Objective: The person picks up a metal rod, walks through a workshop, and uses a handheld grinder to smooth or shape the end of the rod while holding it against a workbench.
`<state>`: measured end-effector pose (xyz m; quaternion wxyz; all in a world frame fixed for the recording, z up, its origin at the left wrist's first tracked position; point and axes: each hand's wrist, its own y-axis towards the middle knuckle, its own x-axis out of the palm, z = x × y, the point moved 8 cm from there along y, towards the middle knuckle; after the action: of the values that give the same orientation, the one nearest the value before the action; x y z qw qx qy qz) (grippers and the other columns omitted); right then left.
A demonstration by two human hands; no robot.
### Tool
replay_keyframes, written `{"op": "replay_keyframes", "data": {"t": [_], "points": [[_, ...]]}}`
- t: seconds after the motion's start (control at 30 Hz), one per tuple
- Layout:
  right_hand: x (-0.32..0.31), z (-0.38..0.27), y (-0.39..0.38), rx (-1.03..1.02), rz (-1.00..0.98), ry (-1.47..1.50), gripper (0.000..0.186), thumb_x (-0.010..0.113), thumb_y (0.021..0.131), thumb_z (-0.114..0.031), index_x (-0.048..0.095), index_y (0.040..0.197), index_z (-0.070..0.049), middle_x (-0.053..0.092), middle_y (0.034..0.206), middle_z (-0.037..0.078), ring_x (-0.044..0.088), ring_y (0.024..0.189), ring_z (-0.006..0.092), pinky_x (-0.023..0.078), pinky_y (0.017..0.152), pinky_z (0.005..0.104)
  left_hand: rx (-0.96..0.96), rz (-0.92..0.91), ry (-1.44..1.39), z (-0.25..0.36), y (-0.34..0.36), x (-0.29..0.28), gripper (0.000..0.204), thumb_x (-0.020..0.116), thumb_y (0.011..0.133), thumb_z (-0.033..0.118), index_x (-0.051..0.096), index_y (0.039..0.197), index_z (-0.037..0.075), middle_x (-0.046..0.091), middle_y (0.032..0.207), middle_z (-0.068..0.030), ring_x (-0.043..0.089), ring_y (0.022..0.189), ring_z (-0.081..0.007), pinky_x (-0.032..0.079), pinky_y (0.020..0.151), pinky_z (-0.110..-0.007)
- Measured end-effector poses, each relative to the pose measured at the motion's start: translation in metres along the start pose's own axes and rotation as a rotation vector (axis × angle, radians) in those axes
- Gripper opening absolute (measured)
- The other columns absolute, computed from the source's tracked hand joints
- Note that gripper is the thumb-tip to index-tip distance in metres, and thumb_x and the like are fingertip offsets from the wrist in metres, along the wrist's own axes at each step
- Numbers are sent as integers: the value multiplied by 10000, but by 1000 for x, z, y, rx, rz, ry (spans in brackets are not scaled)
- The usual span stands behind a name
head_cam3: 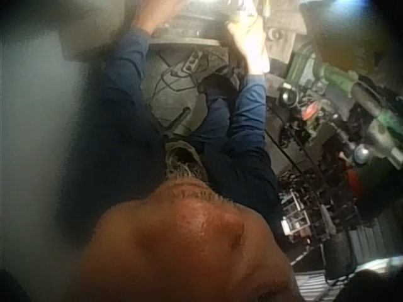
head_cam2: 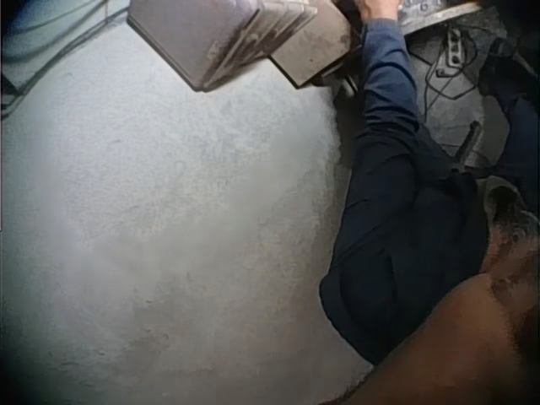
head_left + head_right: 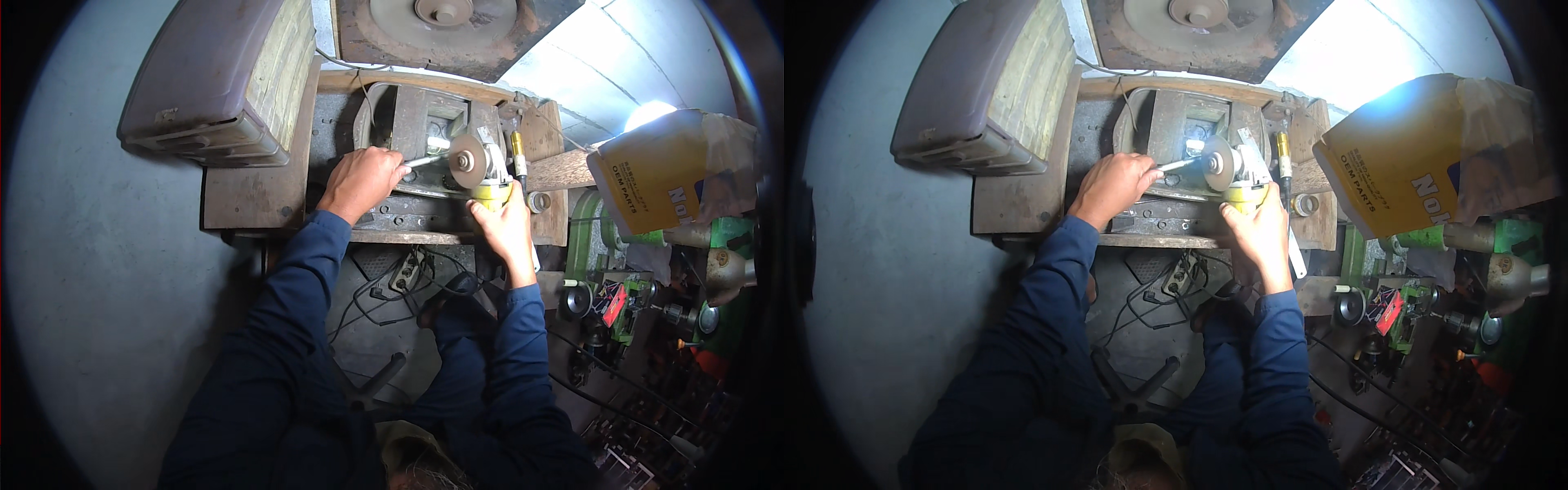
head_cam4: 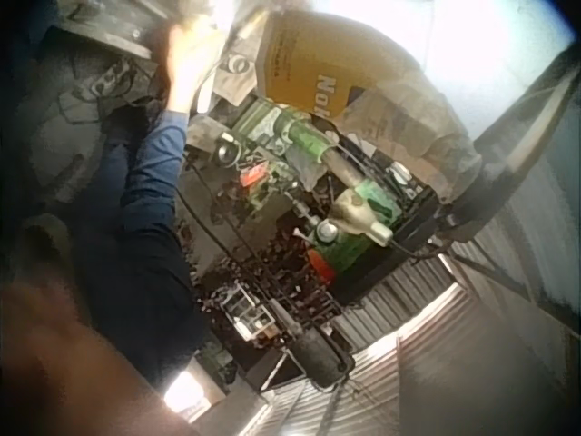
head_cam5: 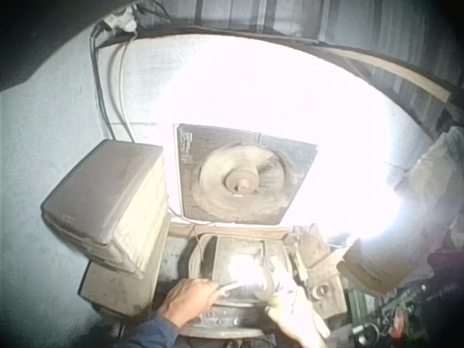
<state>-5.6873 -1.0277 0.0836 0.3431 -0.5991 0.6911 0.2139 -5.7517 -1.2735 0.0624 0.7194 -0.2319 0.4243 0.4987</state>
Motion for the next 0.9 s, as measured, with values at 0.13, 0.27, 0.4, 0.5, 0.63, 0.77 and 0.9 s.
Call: {"op": "replay_keyframes", "data": {"t": [0.13, 0.27, 0.4, 0.5, 0.63, 0.77, 0.9], "points": [[-5, 3, 1, 25, 29, 38, 627, 833, 781, -281, 520, 1229, 26, 722, 1085, 230, 718, 1034, 346, 549, 904, 424, 8, 20, -10, -6, 0, 4, 271, 651, 971, 294, 691, 861, 50, 702, 825, -176, 696, 795, -387, 560, 714, -488], [-5, 5, 1, 22, 14, 13, 647, 829, 774, -285, 508, 1233, 39, 727, 1077, 248, 724, 1035, 375, 558, 904, 431, -12, -21, 31, -5, 2, 2, 245, 659, 971, 295, 706, 972, 55, 722, 926, -166, 692, 851, -396, 550, 741, -488], [0, 12, 2, 6, 31, -10, 637, 833, 775, -287, 512, 1217, 40, 727, 1078, 248, 724, 1033, 374, 559, 903, 429, -14, 21, 25, 3, 2, -9, 232, 690, 947, 292, 702, 971, 61, 723, 950, -137, 693, 855, -383, 549, 739, -482], [4, 3, 0, 21, -5, 21, 621, 833, 778, -289, 518, 1201, 39, 727, 1077, 250, 724, 1030, 379, 559, 903, 431, 4, 54, 14, 7, 2, -12, 210, 725, 916, 267, 704, 963, 64, 720, 925, -113, 693, 834, -363, 550, 729, -467], [7, 1, 1, 25, -28, 7, 599, 829, 782, -282, 522, 1187, 35, 727, 1067, 251, 724, 1022, 385, 558, 898, 434, 33, 97, 9, 10, 1, -16, 183, 745, 894, 237, 704, 945, 66, 714, 914, -92, 694, 820, -338, 551, 718, -449], [6, -5, 0, 8, -21, -16, 591, 827, 781, -276, 521, 1185, 28, 729, 1057, 247, 723, 1017, 390, 556, 897, 437, 94, 141, 33, 15, 0, -19, 160, 758, 879, 218, 700, 917, 74, 701, 903, -76, 692, 822, -317, 552, 713, -435], [9, -7, 0, -18, -15, -12, 600, 824, 782, -277, 515, 1196, 29, 729, 1056, 249, 721, 1021, 395, 554, 901, 441, 128, 157, 65, 19, -1, -22, 143, 761, 869, 201, 694, 899, 78, 686, 888, -71, 687, 829, -308, 551, 720, -433]]}}
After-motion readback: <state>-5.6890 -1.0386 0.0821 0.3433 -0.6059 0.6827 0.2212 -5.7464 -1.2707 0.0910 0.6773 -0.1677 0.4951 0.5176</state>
